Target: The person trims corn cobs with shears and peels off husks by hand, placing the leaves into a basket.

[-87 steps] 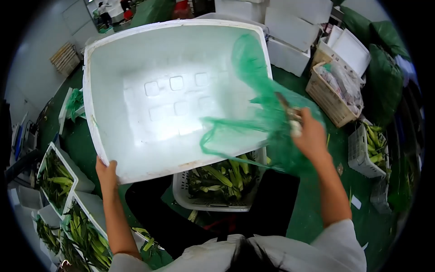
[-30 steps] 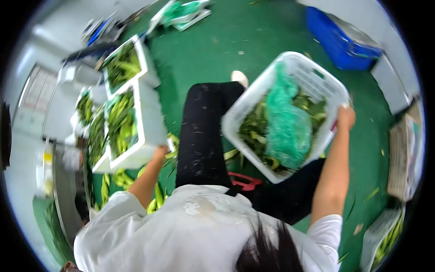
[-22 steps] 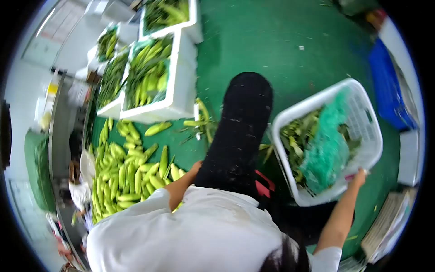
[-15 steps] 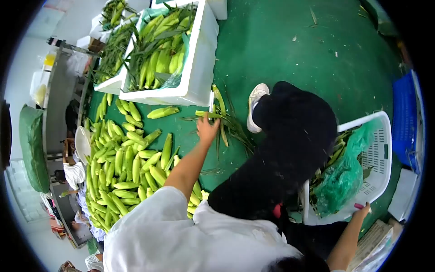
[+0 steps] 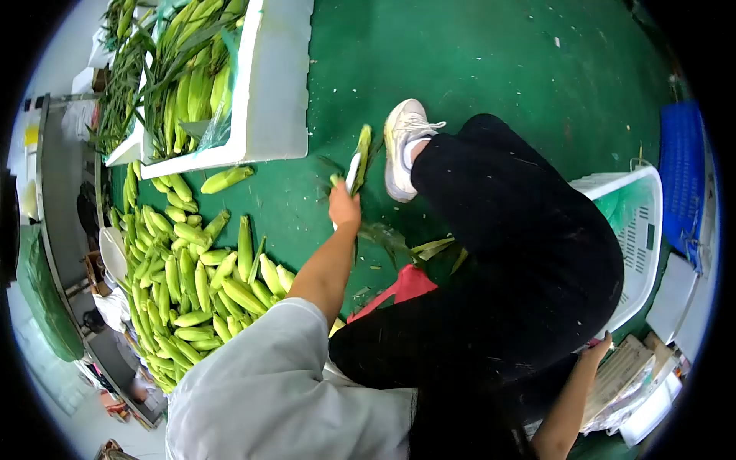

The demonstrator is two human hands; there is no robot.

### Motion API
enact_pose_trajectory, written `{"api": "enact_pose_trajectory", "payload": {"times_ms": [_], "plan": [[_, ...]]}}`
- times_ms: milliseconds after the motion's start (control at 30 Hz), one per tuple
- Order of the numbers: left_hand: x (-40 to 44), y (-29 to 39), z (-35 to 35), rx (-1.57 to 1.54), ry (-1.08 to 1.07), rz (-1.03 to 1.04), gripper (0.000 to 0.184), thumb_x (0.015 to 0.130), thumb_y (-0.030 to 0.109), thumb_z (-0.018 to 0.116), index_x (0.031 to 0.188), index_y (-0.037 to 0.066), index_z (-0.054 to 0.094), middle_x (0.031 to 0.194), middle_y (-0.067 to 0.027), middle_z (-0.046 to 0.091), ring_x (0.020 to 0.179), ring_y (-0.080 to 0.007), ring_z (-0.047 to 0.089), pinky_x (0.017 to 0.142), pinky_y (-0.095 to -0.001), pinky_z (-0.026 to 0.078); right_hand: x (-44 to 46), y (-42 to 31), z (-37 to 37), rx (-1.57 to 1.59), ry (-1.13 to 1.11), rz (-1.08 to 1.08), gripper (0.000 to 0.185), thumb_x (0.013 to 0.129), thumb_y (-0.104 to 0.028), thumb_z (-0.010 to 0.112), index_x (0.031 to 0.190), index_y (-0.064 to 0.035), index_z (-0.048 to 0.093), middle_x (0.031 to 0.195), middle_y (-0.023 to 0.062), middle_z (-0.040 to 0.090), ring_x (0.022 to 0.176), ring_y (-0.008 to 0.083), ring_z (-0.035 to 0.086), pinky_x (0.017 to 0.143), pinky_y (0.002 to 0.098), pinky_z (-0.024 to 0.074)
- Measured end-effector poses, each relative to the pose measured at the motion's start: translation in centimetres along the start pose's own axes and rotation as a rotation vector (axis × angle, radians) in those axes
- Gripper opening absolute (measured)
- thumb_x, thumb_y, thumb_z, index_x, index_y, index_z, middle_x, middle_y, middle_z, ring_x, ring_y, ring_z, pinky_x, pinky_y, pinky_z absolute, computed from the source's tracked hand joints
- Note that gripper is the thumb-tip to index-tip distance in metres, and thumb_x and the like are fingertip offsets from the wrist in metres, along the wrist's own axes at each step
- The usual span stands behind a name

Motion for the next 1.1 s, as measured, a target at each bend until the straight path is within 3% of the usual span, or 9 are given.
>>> {"api": "enact_pose_trajectory", "payload": {"times_ms": [100, 200, 300, 533, 700, 800, 900, 1067, 1100], "plan": [[-1.6, -5.3, -0.4, -0.345, 0.022, -0.277, 0.049, 0.076, 0.014, 0.073, 0.120, 0.002, 0.052, 0.108, -0.0233, 0.064, 0.098, -0.0427, 0.063, 0.083, -0.0488, 0.052, 3.5, 0.8, -2.0, -0.048, 0.038, -0.063, 0.045, 0.088, -0.037, 0.057, 0.114, -0.0002, 0.061, 0.084, 0.0142, 0.070, 0.056, 0.0258, 0.060, 0.064, 0.0372, 0.0538], [-1.5, -0.9, -8.0, -0.921, -0.040, -0.246, 0.033, 0.082, 0.007, 0.064, 0.113, -0.001, 0.056, 0.092, -0.0052, 0.061, 0.077, -0.0153, 0.056, 0.069, -0.0321, 0.049, 3.7, 1.7, -0.7, 0.174, -0.151, 0.007, 0.055, 0.086, -0.040, 0.060, 0.124, 0.0003, 0.057, 0.105, 0.0139, 0.070, 0.078, 0.0273, 0.067, 0.068, 0.0368, 0.0560], [-1.8, 11.3, -24.7, -1.099, -0.023, 0.019, 0.038, 0.084, 0.011, 0.064, 0.120, 0.002, 0.055, 0.104, -0.0067, 0.060, 0.087, -0.0159, 0.057, 0.079, -0.0328, 0.049, 4.0, 2.6, -0.7, 0.235, 0.004, -0.015, 0.042, 0.082, -0.040, 0.067, 0.103, -0.0051, 0.059, 0.064, 0.0104, 0.057, 0.044, 0.0280, 0.052, 0.040, 0.0443, 0.0440], [-11.7, 37.2, -49.8, -1.221, 0.293, 0.965, 0.027, 0.088, 0.014, 0.062, 0.110, 0.000, 0.061, 0.087, -0.0080, 0.064, 0.070, -0.0153, 0.059, 0.065, -0.0287, 0.050, -0.3, 0.9, 1.4, 0.393, 0.074, -0.015, 0.044, 0.081, -0.033, 0.068, 0.109, -0.0004, 0.059, 0.057, 0.0135, 0.052, 0.039, 0.0298, 0.048, 0.040, 0.0447, 0.0427], [-23.7, 45.3, -43.0, -0.843, -0.060, 1.122, 0.032, 0.078, 0.005, 0.068, 0.109, 0.000, 0.060, 0.091, -0.0034, 0.065, 0.074, -0.0097, 0.057, 0.066, -0.0264, 0.049, -1.1, 0.5, 1.5, 0.481, 0.032, -0.052, 0.048, 0.080, -0.026, 0.069, 0.115, 0.0046, 0.055, 0.064, 0.0147, 0.054, 0.039, 0.0292, 0.049, 0.040, 0.0464, 0.0429], [-31.0, 45.7, -29.0, -0.703, -0.386, 1.270, 0.039, 0.073, 0.003, 0.067, 0.111, 0.002, 0.057, 0.094, -0.0167, 0.065, 0.087, -0.0283, 0.065, 0.079, -0.0397, 0.052, -1.2, 0.3, 1.9, 0.561, 0.001, -0.028, 0.044, 0.078, -0.023, 0.071, 0.109, 0.0048, 0.058, 0.067, 0.0134, 0.056, 0.044, 0.0275, 0.052, 0.048, 0.0444, 0.0445], [-33.2, 41.8, -10.9, -0.021, -0.970, 0.959, 0.107, 0.071, 0.025, 0.079, 0.156, 0.015, 0.015, 0.156, -0.0288, 0.009, 0.144, -0.0411, 0.020, 0.114, -0.0501, 0.025, -0.4, 0.4, 2.0, 0.607, 0.040, 0.002, 0.037, 0.078, -0.020, 0.072, 0.103, 0.0042, 0.061, 0.074, 0.0138, 0.059, 0.051, 0.0257, 0.055, 0.050, 0.0431, 0.0448], [-33.6, 45.2, -29.4, -0.825, -1.106, 1.151, 0.060, 0.086, -0.001, 0.062, 0.142, 0.005, 0.044, 0.141, -0.0114, 0.050, 0.122, -0.0290, 0.056, 0.091, -0.0364, 0.052, -0.2, 0.4, 1.9, 0.639, -0.033, -0.036, 0.044, 0.079, -0.021, 0.071, 0.110, 0.0059, 0.055, 0.074, 0.0167, 0.058, 0.045, 0.0307, 0.053, 0.046, 0.0478, 0.0437], [-31.6, 45.0, -34.8, -0.883, -0.738, 1.279, 0.047, 0.088, -0.004, 0.056, 0.134, 0.002, 0.050, 0.132, -0.0150, 0.056, 0.110, -0.0281, 0.064, 0.088, -0.0366, 0.054, -1.1, 0.6, 1.6, 0.659, 0.024, -0.022, 0.043, 0.079, -0.020, 0.071, 0.109, 0.0057, 0.055, 0.077, 0.0170, 0.060, 0.045, 0.0306, 0.054, 0.047, 0.0474, 0.0445]]}}
Point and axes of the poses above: each hand's wrist, its own x-axis towards the middle knuckle, its own z-axis out of the palm, y = z × x, the point moved 5 cm from there along x, towards the middle knuckle
